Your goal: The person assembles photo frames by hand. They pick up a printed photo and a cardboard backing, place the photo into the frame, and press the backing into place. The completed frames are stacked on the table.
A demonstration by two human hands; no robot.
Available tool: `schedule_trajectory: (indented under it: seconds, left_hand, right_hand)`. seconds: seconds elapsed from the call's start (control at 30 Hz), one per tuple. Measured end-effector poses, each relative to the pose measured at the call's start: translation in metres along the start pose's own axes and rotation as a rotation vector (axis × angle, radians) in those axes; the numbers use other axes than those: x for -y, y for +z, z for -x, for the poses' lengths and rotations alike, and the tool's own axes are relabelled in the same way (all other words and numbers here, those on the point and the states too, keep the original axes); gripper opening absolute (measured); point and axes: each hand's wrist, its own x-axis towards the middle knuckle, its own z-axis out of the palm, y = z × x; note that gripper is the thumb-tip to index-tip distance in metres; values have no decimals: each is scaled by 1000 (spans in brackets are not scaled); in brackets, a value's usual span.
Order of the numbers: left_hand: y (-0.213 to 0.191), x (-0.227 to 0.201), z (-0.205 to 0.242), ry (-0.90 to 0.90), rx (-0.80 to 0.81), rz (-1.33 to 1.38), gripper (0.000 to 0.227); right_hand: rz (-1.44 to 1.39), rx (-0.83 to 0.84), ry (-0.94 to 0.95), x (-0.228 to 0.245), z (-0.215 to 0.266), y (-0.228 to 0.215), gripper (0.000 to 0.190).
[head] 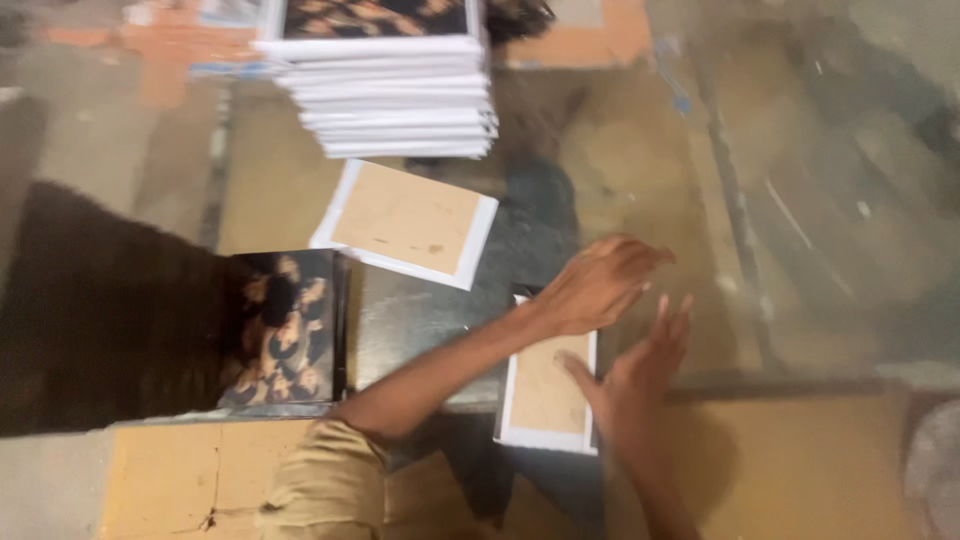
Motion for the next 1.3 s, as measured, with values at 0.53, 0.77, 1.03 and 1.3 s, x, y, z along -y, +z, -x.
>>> schedule_trajectory:
  seconds: [0.53,0.77,1.03,1.3]
  left_hand:
    - [-94,-39,8,-493,49,-119,36]
    - [-38,-25,-44,-701,302,-458,47]
    - [-57,-16,-2,-541,-26,-361,48]
    - [-71,-10,-9,-583,99,-132,50]
  right_hand:
    - [1,226,179,-6,12,-10,115]
    - [57,168,264,7,-3,-19,129]
    - [52,109,470,1,8,-19,138]
    - [153,67,494,0,-15,-32,156]
